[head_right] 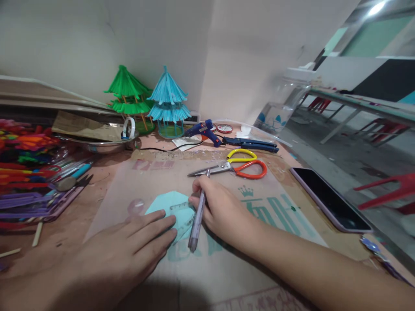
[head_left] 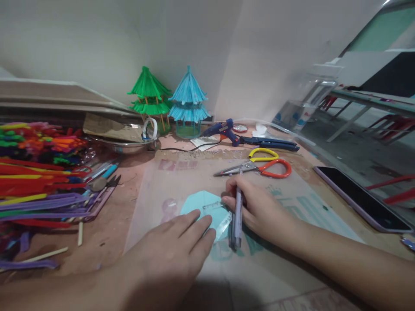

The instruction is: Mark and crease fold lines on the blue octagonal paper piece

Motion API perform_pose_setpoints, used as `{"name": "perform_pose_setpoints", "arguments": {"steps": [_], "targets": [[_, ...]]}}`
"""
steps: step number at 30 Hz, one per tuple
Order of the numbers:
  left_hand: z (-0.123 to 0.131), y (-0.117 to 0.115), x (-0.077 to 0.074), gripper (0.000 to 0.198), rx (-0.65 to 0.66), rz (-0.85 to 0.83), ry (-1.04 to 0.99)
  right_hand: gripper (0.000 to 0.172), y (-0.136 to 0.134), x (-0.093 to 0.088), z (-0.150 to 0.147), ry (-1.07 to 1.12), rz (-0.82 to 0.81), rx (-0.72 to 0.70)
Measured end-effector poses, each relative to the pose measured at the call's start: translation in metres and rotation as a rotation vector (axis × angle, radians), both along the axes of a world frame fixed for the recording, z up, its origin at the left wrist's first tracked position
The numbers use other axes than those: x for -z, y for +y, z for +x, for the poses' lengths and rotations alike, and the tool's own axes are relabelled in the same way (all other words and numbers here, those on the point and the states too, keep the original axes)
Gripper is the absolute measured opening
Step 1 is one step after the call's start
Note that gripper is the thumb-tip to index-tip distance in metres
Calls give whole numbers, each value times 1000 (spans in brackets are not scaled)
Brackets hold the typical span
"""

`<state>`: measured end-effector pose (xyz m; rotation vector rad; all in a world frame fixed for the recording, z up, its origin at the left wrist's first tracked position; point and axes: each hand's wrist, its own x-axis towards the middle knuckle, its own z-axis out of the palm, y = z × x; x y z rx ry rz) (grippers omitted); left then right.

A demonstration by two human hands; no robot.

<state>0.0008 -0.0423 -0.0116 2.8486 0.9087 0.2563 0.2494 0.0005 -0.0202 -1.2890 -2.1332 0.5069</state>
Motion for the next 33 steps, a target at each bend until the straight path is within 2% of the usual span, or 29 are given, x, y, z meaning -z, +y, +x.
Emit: {"name": "perform_pose_setpoints", "arguments": {"steps": [5,8,11,12,15,17,20,24,27,30,31,33], "targets": [[4,0,2,44,66,194,54,10,5,-2,5,30,-53,33],[0,7,2,37,-5,282,60,9,1,-5,8,68,-110,-17],[-7,19,0,62,-102,188,57,12,-5,-9,10,93,-209,-59],[-8,23,-1,65,-108,142,54,14,-7,-10,11,97,-247,-70],[-9,29,-4,55,-94,67,52,21,-9,-11,12,132,-358,-68],[-7,29,-5,51,-80,61,58,23,-8,-11,13,157,-372,-24],[-5,28,-5,57,-99,64,56,20,-5,-9,15,131,-297,40],[-3,27,-3,60,-151,94,44,12,-5,-5,11,56,-191,10],[-1,24,-4,50,-87,175,18,12,-7,-2,6,6,-81,-29],[2,17,-9,24,-10,286,-17,13,-8,0,2,-18,23,-52],[3,15,-11,24,10,310,-18,14,-9,0,2,-22,46,-60],[5,10,-13,36,35,350,-35,15,-9,1,2,-34,78,-71]]}}
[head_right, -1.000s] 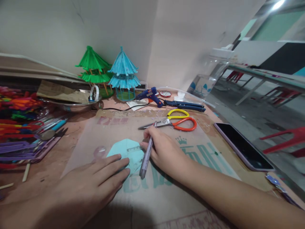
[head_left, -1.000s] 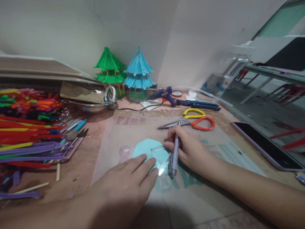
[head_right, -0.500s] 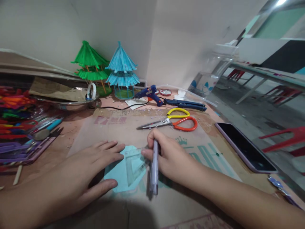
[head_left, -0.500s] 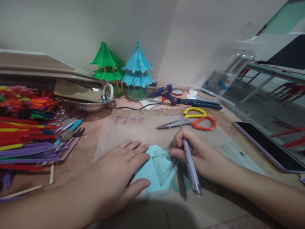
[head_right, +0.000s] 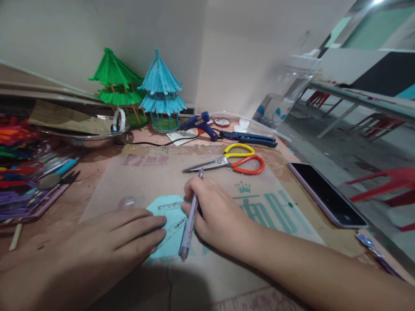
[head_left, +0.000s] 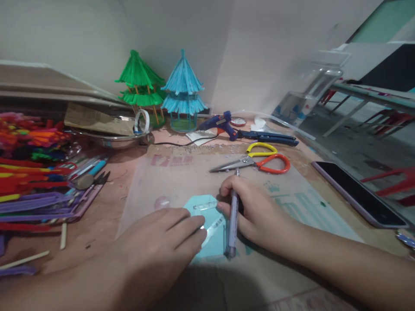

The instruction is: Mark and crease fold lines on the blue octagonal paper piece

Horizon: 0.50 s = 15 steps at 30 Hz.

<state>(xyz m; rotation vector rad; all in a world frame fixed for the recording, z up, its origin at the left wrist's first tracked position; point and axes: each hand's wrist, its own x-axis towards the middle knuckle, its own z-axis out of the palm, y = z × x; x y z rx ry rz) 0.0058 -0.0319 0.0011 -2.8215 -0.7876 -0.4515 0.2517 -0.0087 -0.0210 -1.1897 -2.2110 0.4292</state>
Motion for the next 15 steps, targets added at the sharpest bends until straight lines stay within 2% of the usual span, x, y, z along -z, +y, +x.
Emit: {"name": "perform_pose_setpoints", "arguments": {"steps": [3,6,10,15], "targets": [[3,-2,0,51,10,88,-75,15,-1,0,4,-25,19,-24],[6,-2,4,55,-22,169,-89,20,-3,-2,12,-54,-7,-81],[6,-3,10,43,-39,219,15,29,-5,-3,20,-85,-55,-138],[2,-3,21,33,-14,207,52,24,-5,0,21,-75,-45,-131]]}}
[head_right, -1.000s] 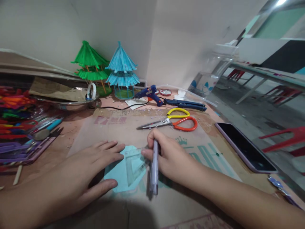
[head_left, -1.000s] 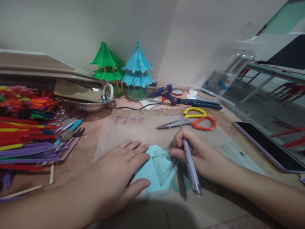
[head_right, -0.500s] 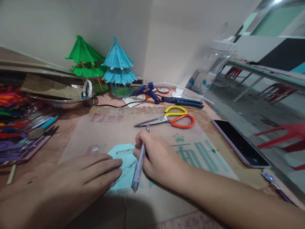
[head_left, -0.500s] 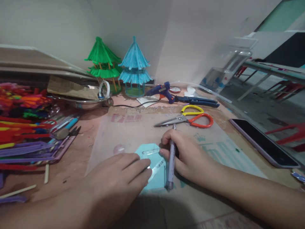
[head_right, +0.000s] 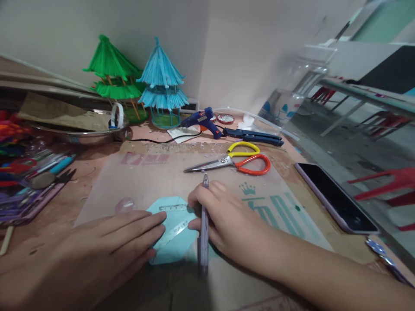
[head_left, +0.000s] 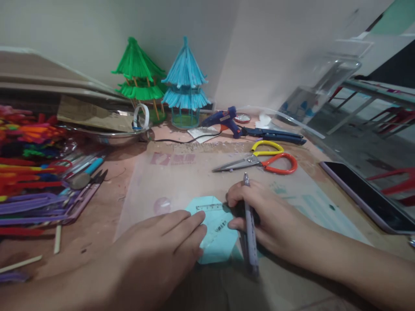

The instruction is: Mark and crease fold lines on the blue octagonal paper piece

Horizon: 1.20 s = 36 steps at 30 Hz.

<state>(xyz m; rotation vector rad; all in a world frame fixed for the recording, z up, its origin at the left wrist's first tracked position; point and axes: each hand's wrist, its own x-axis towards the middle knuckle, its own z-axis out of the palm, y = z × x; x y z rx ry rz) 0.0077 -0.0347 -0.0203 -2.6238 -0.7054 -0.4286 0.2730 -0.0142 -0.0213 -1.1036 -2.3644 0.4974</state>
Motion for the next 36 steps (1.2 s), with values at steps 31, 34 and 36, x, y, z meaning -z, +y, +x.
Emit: {"name": "perform_pose_setpoints", "arguments": {"steps": [31,34,36], "targets": [[-7,-3,6,29,38,-160,90,12,5,7,-4,105,-20,-51],[-3,-8,12,37,-93,-278,51,12,4,7,-4,94,-18,-44],[2,-11,14,46,-167,-320,36,11,4,7,-4,90,-15,-46]]}}
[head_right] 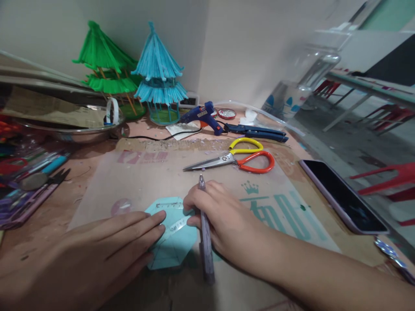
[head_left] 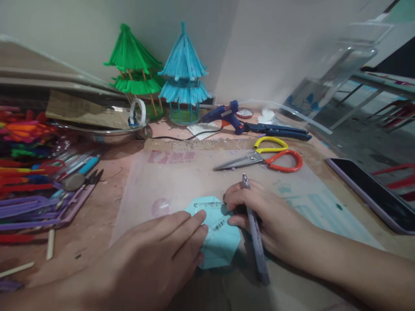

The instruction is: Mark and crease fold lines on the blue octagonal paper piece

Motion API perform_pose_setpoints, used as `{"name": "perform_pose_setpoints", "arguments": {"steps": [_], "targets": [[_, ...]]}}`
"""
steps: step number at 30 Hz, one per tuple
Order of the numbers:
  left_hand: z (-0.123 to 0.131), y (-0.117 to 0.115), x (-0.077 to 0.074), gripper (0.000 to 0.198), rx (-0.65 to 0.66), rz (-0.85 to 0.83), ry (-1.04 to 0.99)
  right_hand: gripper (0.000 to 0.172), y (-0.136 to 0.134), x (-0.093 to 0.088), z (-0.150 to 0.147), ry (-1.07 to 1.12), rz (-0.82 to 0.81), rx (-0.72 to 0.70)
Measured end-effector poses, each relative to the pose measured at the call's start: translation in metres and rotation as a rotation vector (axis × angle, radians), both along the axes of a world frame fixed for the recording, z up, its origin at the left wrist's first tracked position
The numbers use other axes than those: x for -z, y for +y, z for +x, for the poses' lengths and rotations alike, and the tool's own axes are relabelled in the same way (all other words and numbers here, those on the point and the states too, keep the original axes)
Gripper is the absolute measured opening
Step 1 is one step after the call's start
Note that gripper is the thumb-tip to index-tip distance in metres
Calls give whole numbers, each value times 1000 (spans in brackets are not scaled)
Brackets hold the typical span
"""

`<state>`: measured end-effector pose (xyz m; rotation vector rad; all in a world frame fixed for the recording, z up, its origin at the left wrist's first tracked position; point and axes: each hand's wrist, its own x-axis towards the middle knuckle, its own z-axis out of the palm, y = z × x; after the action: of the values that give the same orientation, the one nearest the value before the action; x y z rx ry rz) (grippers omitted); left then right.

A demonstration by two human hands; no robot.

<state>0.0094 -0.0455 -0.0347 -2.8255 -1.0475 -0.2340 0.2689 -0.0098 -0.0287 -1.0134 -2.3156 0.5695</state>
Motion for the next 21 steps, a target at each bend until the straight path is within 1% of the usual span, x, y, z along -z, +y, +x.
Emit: {"name": "perform_pose_setpoints", "arguments": {"steps": [4,7,9,12,14,19,21], "targets": [[6,-2,1,51,-7,13,-5,10,0,-1,0,-4,20,-5],[2,0,-1,50,12,33,-5,10,-1,-2,0,-14,18,5],[-3,3,-2,44,71,64,-2,10,-2,-3,-1,-17,12,11],[-9,7,-5,34,194,162,22,11,-2,-3,-1,-16,9,6],[-10,10,-6,30,229,223,43,11,-1,-3,-1,-18,7,6],[-7,11,-10,31,195,233,59,11,-2,-2,-1,-21,3,5],[-6,10,-11,32,202,253,66,11,-2,-2,-1,-19,3,10]]}}
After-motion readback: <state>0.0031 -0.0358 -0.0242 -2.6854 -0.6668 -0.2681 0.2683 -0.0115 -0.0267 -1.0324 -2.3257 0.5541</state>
